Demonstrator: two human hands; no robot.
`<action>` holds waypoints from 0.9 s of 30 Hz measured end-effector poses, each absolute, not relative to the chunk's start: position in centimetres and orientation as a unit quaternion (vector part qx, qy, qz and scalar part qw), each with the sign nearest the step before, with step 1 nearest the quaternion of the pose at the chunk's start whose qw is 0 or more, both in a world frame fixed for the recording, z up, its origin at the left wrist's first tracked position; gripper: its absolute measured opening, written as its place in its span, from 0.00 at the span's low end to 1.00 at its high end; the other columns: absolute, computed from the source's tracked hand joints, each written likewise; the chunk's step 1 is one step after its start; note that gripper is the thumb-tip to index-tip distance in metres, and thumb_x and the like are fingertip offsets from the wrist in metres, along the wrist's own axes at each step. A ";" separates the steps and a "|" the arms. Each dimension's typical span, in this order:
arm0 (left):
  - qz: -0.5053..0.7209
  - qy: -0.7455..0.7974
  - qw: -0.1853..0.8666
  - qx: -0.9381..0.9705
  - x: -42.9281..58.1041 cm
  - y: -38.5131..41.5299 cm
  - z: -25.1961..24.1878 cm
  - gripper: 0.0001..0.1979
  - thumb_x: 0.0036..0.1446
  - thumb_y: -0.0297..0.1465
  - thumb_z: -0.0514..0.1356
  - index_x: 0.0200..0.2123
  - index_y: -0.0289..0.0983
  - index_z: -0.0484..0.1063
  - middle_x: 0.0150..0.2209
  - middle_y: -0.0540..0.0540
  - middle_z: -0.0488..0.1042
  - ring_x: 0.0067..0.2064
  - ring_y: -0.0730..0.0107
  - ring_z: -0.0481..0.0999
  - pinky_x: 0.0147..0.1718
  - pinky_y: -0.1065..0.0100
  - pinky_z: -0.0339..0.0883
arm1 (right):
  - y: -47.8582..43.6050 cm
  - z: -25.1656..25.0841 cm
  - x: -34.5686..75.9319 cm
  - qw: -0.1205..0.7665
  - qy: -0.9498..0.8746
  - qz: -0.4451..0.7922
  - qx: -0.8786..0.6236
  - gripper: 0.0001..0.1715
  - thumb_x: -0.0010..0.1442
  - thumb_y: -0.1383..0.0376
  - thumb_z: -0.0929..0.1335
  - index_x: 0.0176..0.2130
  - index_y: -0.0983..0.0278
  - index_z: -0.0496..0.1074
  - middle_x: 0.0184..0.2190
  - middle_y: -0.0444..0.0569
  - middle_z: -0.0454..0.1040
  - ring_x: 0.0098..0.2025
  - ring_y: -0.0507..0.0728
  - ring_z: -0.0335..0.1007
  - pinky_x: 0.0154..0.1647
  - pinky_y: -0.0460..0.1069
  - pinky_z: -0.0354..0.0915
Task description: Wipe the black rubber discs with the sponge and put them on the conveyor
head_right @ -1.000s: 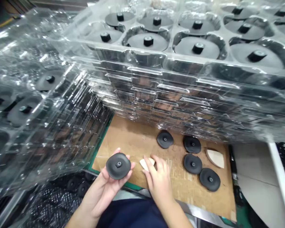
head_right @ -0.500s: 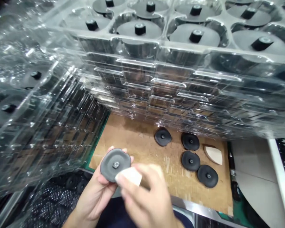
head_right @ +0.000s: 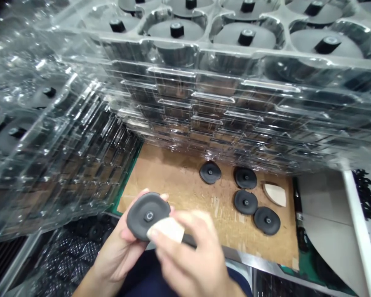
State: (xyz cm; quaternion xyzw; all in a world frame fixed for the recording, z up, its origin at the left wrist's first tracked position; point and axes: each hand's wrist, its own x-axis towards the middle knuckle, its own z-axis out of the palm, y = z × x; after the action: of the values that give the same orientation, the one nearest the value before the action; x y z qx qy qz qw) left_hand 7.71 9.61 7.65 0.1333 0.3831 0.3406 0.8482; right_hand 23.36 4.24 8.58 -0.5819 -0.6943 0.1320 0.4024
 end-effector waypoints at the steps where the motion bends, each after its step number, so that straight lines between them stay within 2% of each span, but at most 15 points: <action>1: 0.330 0.377 0.855 0.133 7.6 9.5 7.5 0.30 0.34 0.38 0.73 0.45 0.46 0.75 0.46 0.46 0.77 0.44 0.61 0.77 0.43 0.65 0.72 | 4.6 8.6 23.8 0.404 -0.690 0.137 -0.585 0.16 0.57 0.71 0.67 0.44 0.58 0.76 0.43 0.52 0.70 0.45 0.58 0.66 0.42 0.54 0.69; 5: 0.301 0.345 0.882 0.114 7.1 9.0 7.3 0.28 0.36 0.38 0.73 0.46 0.45 0.75 0.45 0.45 0.76 0.41 0.61 0.77 0.36 0.65 0.75 | 5.6 8.9 25.7 0.404 -0.711 0.179 -0.547 0.14 0.59 0.71 0.67 0.44 0.59 0.76 0.47 0.52 0.69 0.49 0.58 0.66 0.47 0.55 0.67; 10: 0.286 0.355 0.882 0.120 7.0 8.9 7.4 0.30 0.34 0.38 0.73 0.45 0.44 0.76 0.46 0.43 0.77 0.46 0.59 0.76 0.42 0.64 0.73 | 4.5 9.6 26.4 0.389 -0.724 0.213 -0.528 0.16 0.59 0.72 0.66 0.45 0.59 0.75 0.45 0.51 0.70 0.48 0.56 0.66 0.43 0.51 0.69; 15: 0.277 0.363 0.883 0.113 7.5 9.0 7.7 0.31 0.30 0.39 0.74 0.43 0.45 0.77 0.42 0.45 0.78 0.38 0.63 0.78 0.36 0.63 0.75 | 4.2 9.5 26.4 0.401 -0.717 0.173 -0.543 0.15 0.60 0.69 0.66 0.45 0.56 0.76 0.47 0.51 0.70 0.49 0.58 0.66 0.46 0.55 0.68; 19: 0.274 0.389 0.868 0.140 7.4 9.1 7.6 0.30 0.29 0.39 0.75 0.42 0.45 0.77 0.43 0.45 0.79 0.44 0.62 0.77 0.41 0.67 0.72 | 3.5 9.3 26.2 0.397 -0.708 0.202 -0.547 0.15 0.60 0.71 0.66 0.45 0.58 0.75 0.44 0.52 0.71 0.48 0.57 0.66 0.43 0.53 0.69; 24: 0.279 0.380 0.873 0.127 7.8 9.2 8.0 0.30 0.28 0.38 0.75 0.41 0.46 0.78 0.42 0.48 0.79 0.38 0.64 0.78 0.36 0.66 0.74 | 3.3 9.3 26.0 0.422 -0.702 0.158 -0.552 0.15 0.59 0.71 0.66 0.45 0.60 0.75 0.46 0.52 0.69 0.48 0.58 0.65 0.46 0.55 0.67; 27: 0.268 0.391 0.866 0.160 7.7 9.5 8.9 0.29 0.29 0.39 0.74 0.41 0.46 0.77 0.42 0.48 0.79 0.42 0.62 0.78 0.45 0.65 0.71 | 2.8 9.4 25.6 0.440 -0.687 0.179 -0.550 0.15 0.58 0.72 0.66 0.45 0.63 0.75 0.45 0.54 0.68 0.48 0.59 0.63 0.45 0.55 0.67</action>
State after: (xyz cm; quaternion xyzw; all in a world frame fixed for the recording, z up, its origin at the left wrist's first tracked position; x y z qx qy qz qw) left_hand 7.73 9.48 8.92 0.1604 0.3908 0.2685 0.8657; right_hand 25.56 2.79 9.42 -0.5497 -0.6872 0.1787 0.4401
